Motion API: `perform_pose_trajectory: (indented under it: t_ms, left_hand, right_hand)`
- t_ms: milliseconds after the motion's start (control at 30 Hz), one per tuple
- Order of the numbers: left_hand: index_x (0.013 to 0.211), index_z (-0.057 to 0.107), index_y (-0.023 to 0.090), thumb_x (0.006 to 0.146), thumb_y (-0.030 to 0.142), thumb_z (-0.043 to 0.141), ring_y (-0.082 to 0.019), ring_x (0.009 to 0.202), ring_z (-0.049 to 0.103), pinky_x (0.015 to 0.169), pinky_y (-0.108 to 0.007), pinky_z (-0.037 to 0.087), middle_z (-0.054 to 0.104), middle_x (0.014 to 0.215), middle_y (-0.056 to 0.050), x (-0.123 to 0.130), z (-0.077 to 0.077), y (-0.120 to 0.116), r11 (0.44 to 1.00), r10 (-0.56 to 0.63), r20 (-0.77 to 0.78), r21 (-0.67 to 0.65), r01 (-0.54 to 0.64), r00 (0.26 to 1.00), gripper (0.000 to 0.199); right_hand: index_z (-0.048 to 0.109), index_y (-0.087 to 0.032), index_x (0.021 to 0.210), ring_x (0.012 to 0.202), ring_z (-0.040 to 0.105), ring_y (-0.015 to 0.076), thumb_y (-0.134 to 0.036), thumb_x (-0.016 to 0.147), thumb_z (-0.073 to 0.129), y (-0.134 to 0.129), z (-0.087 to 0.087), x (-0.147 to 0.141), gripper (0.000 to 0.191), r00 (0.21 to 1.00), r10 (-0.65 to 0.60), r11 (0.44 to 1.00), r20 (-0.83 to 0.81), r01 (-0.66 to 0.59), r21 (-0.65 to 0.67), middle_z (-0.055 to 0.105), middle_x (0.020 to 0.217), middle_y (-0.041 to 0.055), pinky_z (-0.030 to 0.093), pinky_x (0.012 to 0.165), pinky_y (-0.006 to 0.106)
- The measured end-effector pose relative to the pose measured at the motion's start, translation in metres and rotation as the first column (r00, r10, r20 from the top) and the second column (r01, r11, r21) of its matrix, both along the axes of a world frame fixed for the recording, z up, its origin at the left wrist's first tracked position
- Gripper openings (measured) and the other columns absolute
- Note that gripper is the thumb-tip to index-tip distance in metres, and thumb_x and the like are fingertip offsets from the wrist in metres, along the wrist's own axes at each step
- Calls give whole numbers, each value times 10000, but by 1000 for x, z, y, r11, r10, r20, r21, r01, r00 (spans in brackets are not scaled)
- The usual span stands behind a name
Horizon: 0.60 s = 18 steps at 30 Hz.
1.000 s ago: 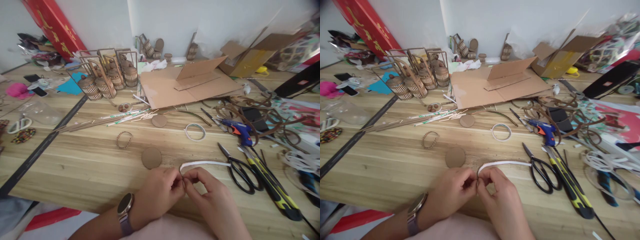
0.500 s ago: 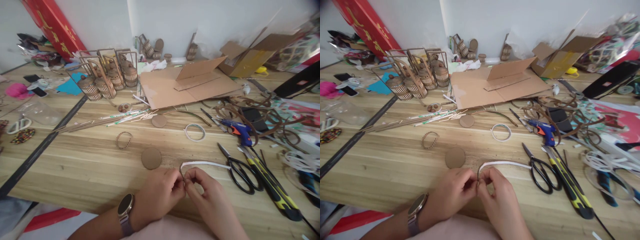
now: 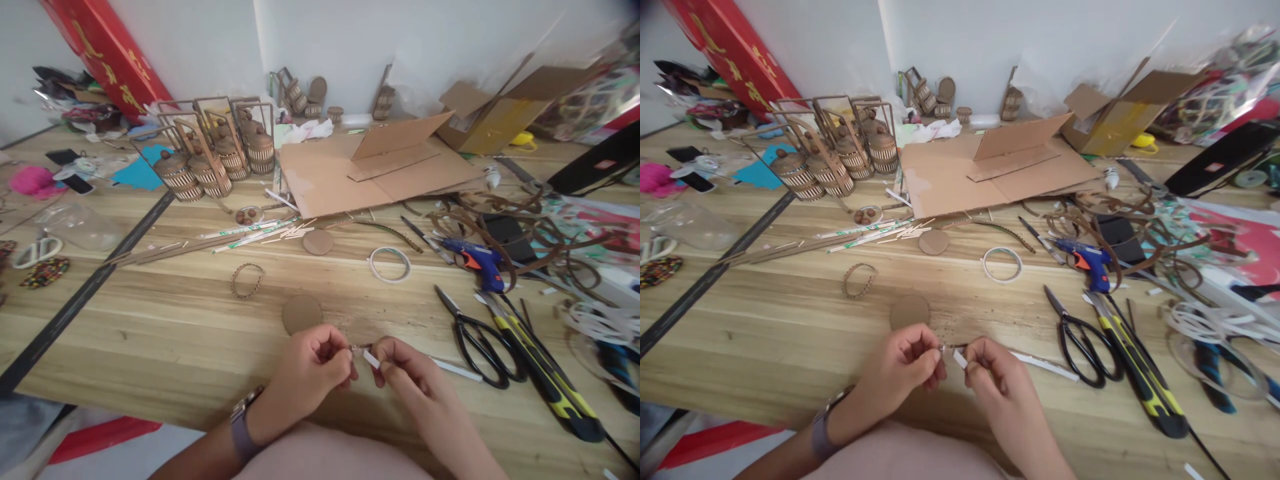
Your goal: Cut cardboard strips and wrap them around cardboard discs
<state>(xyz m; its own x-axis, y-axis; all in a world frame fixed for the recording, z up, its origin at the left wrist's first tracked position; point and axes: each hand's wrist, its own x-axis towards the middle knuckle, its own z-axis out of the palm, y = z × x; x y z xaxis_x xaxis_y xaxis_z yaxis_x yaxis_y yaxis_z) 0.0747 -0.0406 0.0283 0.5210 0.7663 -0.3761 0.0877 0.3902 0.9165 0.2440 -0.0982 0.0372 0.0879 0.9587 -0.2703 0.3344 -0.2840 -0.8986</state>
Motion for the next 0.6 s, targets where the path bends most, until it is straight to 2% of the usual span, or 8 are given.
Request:
perform_pose_trajectory:
  t_ms: [67,167,233,300,400,500,600]
  left_hand:
    - [710,496,186,702,318,596,-85,483,523,493,-204,425,613,577,19,-5,0,4,999,6,31,-41,-5,999,166]
    - [716,483,189,707,348,623,-79,469,521,486,-205,427,618,584,23,-13,0,9,998,-8,59,-69,12,998,212]
    - [718,486,186,715,352,628,-78,468,522,489,-206,428,618,584,26,-18,0,12,997,-24,66,-77,30,998,218]
    - [716,487,184,716,355,640,-79,471,525,495,-210,432,620,587,24,-19,1,12,995,-46,75,-85,53,996,230]
    - [742,495,181,739,411,660,-94,498,548,506,-220,443,633,613,10,-19,1,11,994,-43,123,-94,55,991,283]
    - [828,528,170,800,491,628,-112,545,575,531,-234,459,657,669,-15,-18,0,8,996,37,186,-87,-21,982,337]
    - [948,576,151,816,455,663,-111,624,590,599,-241,480,677,795,-39,-20,-5,5,997,71,171,-11,-70,983,343]
  right_hand:
    - [474,-233,645,605,483,151,-357,822,469,-2,-1,5,217,1000,-15,999,-23,16,28,520,624,-10,400,557,255]
    - [479,-230,626,713,559,184,-374,814,512,-5,-4,12,240,995,-73,988,-74,82,132,589,724,35,452,629,278]
    - [491,-224,631,751,588,194,-405,809,544,-8,-8,13,259,976,-95,981,-194,125,146,650,892,78,474,643,296]
    - [490,-221,645,705,595,184,-457,796,579,-9,-13,11,295,924,-103,984,-368,149,100,664,983,98,485,612,305]
    - [502,-221,664,652,592,174,-488,768,634,-7,-17,2,315,826,-89,987,-556,147,60,646,876,72,500,609,314]
    - [540,-221,667,668,595,170,-427,735,684,-1,-16,-8,261,745,-113,981,-657,188,44,609,792,33,512,657,315]
    - [566,-218,654,718,592,166,-364,705,716,3,-15,-14,215,682,-140,977,-718,215,14,614,792,25,515,712,315]
